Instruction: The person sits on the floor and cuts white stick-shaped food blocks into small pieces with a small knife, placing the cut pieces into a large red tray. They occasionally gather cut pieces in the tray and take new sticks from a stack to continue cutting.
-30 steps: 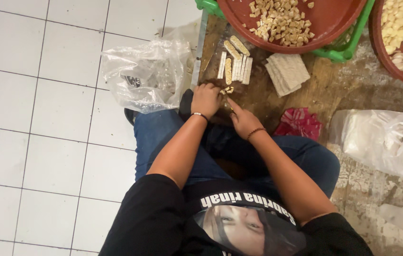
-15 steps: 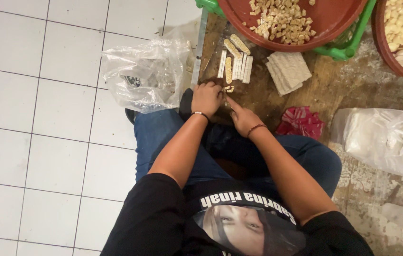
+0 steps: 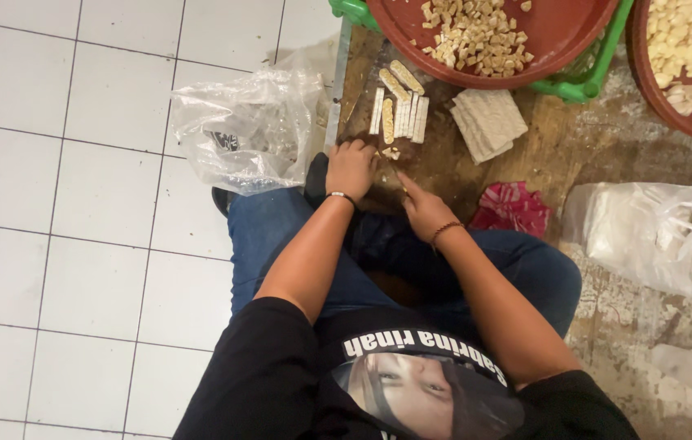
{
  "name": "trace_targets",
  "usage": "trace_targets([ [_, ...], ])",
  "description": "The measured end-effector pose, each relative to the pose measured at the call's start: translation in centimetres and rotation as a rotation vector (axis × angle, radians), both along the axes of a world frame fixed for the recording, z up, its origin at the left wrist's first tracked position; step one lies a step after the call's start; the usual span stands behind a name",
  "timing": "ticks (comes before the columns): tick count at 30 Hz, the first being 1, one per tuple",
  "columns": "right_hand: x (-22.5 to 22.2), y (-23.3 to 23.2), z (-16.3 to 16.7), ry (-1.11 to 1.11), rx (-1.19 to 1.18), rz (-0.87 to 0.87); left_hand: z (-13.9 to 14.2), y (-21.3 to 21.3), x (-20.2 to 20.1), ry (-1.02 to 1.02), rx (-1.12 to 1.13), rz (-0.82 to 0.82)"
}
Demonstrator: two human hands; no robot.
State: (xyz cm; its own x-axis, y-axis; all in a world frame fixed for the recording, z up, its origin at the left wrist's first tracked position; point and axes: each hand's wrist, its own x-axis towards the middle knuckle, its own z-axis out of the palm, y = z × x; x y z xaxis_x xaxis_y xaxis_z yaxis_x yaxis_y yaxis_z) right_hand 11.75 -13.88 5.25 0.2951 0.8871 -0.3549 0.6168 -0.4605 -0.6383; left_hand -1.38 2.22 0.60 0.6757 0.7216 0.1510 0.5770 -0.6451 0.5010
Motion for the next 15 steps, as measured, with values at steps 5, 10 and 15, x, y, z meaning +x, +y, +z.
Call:
trace_targets([
  [5, 0.4, 0.3, 0.6, 0.02, -0.028, -0.043, 0.2, -0.1, 0.0, -0.07, 0.058, -0.019],
  [10, -0.3, 1.1, 1.1, -0.021, -0.007, 0.014, 0.6, -0.1, -0.3, -0.05, -0.005, 0.008],
  [15, -0.9, 2.2, 0.6, -0.065, -0.084, 0.076, 0.3, 0.2, -0.1, 0.016, -0.051, 0.021],
])
